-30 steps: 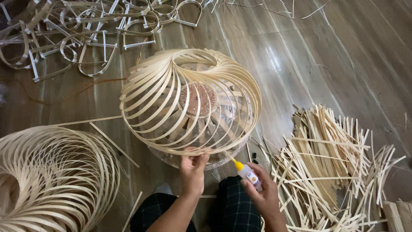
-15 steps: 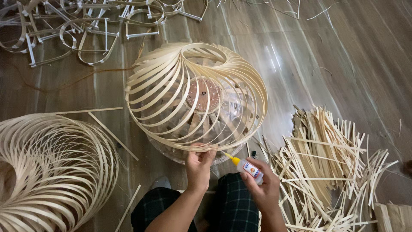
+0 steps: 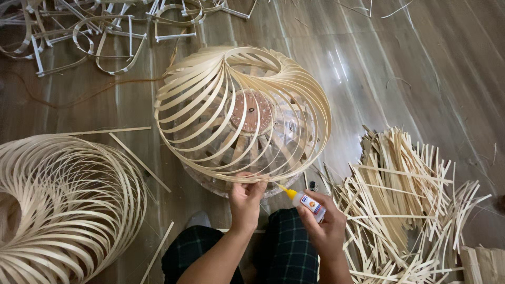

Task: The person weaves and glues curved bamboo strips around a central frame to form a spherical lamp structure by hand.

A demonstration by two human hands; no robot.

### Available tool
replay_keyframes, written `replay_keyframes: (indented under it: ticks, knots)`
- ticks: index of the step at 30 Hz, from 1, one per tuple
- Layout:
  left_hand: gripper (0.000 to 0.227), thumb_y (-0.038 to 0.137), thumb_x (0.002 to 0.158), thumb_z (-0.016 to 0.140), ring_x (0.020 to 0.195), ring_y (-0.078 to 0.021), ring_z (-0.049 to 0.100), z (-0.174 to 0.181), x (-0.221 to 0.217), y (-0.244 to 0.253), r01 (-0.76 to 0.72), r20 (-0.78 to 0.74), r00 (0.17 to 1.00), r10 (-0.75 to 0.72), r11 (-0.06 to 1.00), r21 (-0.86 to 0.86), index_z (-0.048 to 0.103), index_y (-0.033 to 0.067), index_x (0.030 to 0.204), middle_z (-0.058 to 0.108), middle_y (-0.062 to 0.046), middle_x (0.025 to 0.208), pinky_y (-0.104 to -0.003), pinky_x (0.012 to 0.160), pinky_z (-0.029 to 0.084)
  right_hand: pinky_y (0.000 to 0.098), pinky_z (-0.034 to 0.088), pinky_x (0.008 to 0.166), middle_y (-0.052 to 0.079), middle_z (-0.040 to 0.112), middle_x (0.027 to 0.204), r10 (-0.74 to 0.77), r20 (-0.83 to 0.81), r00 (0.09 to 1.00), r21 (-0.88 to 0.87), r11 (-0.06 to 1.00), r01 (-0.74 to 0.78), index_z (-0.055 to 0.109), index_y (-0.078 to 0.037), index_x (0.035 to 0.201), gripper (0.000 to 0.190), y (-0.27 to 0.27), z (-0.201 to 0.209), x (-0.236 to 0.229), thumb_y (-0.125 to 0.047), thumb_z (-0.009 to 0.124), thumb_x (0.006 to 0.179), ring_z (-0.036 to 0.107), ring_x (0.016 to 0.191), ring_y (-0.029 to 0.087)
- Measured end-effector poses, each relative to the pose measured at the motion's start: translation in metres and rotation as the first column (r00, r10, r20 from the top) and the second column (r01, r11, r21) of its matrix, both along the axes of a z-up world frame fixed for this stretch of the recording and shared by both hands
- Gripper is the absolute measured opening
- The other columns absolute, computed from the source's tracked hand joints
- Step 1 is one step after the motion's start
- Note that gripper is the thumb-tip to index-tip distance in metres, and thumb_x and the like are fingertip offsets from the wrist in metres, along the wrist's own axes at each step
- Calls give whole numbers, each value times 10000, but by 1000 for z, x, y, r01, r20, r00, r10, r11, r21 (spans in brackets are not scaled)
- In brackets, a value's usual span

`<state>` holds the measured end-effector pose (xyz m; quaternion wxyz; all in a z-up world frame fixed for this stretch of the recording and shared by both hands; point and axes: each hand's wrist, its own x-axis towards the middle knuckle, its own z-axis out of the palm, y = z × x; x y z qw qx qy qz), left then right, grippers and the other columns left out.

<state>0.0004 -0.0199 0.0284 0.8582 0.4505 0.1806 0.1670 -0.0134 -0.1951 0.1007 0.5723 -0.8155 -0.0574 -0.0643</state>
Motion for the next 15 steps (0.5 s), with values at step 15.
replay_keyframes:
  ticks: [15]
  knots:
    - [334, 73, 896, 792, 838, -97, 582, 4, -4, 3, 21, -20, 1000, -20, 1000, 11, 576, -4, 1139, 657, -51, 961, -240, 767, 514, 269, 568, 590, 161, 746, 938, -26, -51, 998, 206, 978, 36, 700, 52, 1169, 394, -24, -37, 1, -233, 728, 899, 684, 723, 144]
